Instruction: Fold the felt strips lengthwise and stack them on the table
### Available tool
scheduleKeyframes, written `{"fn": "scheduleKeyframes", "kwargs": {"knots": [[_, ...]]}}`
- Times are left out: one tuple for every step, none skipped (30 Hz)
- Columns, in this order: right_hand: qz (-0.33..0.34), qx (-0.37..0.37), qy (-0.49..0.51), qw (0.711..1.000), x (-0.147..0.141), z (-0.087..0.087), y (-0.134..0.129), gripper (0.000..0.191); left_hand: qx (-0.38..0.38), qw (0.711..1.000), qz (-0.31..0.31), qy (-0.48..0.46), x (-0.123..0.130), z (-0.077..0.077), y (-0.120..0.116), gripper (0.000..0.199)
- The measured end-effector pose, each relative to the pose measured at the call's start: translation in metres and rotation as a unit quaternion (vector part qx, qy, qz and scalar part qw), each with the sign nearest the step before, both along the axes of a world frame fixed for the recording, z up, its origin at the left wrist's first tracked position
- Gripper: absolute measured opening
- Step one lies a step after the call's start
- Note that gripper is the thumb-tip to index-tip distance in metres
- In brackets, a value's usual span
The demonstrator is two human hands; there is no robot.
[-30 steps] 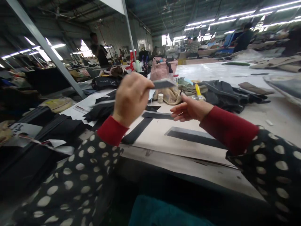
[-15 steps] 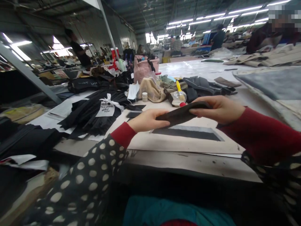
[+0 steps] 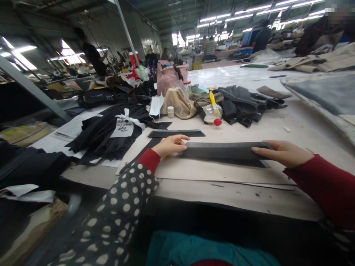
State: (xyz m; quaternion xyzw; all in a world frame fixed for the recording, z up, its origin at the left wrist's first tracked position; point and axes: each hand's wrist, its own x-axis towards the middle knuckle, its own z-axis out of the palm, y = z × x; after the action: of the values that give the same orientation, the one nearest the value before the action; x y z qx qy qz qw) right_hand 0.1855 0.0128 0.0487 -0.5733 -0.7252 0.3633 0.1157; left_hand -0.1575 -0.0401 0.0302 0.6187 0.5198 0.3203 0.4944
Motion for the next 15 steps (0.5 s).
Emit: {"fn": "scheduleKeyframes", "kwargs": {"knots": [[0.011, 0.001, -0.018, 1.0, -0.001, -0.001, 0.001, 0.045, 0.0, 1.0, 0.007, -0.001, -0.002, -0.003, 0.0, 0.044], [0.023, 0.002, -0.034, 0.999, -0.001, -0.002, 0.003, 0.046, 0.001, 1.0, 0.011, 0.0, -0.004, -0.006, 0.0, 0.045], [0.032, 0.004, -0.049, 0.998, -0.002, -0.003, 0.004, 0.047, 0.003, 1.0, 0.014, 0.004, -0.005, -0.009, 0.001, 0.046], [0.038, 0.005, -0.063, 0.997, -0.003, -0.004, 0.006, 0.048, 0.007, 1.0, 0.015, 0.01, -0.007, -0.011, 0.001, 0.046], [0.041, 0.007, -0.076, 0.996, -0.004, -0.005, 0.007, 0.048, 0.012, 1.0, 0.016, 0.019, -0.008, -0.013, 0.001, 0.047], [0.044, 0.009, -0.087, 0.995, -0.005, -0.007, 0.009, 0.049, 0.018, 0.999, 0.018, 0.028, -0.008, -0.014, 0.001, 0.047], [0.047, 0.012, -0.097, 0.994, -0.006, -0.009, 0.01, 0.049, 0.024, 0.999, 0.02, 0.038, -0.009, -0.015, 0.0, 0.047], [0.051, 0.015, -0.107, 0.993, -0.007, -0.01, 0.011, 0.048, 0.031, 0.998, 0.022, 0.049, -0.009, -0.015, 0.0, 0.047], [0.055, 0.02, -0.114, 0.992, -0.008, -0.012, 0.011, 0.048, 0.039, 0.997, 0.024, 0.06, -0.008, -0.016, 0.0, 0.046], [0.06, 0.024, -0.119, 0.991, -0.008, -0.012, 0.012, 0.047, 0.047, 0.996, 0.025, 0.073, -0.008, -0.016, -0.001, 0.046], [0.066, 0.031, -0.121, 0.99, -0.008, -0.013, 0.012, 0.046, 0.055, 0.994, 0.025, 0.085, -0.008, -0.016, -0.001, 0.046], [0.071, 0.036, -0.121, 0.989, -0.008, -0.013, 0.012, 0.045, 0.063, 0.993, 0.024, 0.098, -0.007, -0.016, -0.002, 0.045], [0.075, 0.039, -0.121, 0.989, -0.008, -0.013, 0.012, 0.044, 0.069, 0.991, 0.023, 0.109, -0.007, -0.017, -0.002, 0.045], [0.079, 0.04, -0.123, 0.988, -0.008, -0.013, 0.012, 0.044, 0.074, 0.99, 0.023, 0.119, -0.007, -0.017, -0.002, 0.045], [0.081, 0.04, -0.126, 0.988, -0.007, -0.013, 0.012, 0.043, 0.079, 0.988, 0.022, 0.129, -0.006, -0.017, -0.003, 0.045]]}}
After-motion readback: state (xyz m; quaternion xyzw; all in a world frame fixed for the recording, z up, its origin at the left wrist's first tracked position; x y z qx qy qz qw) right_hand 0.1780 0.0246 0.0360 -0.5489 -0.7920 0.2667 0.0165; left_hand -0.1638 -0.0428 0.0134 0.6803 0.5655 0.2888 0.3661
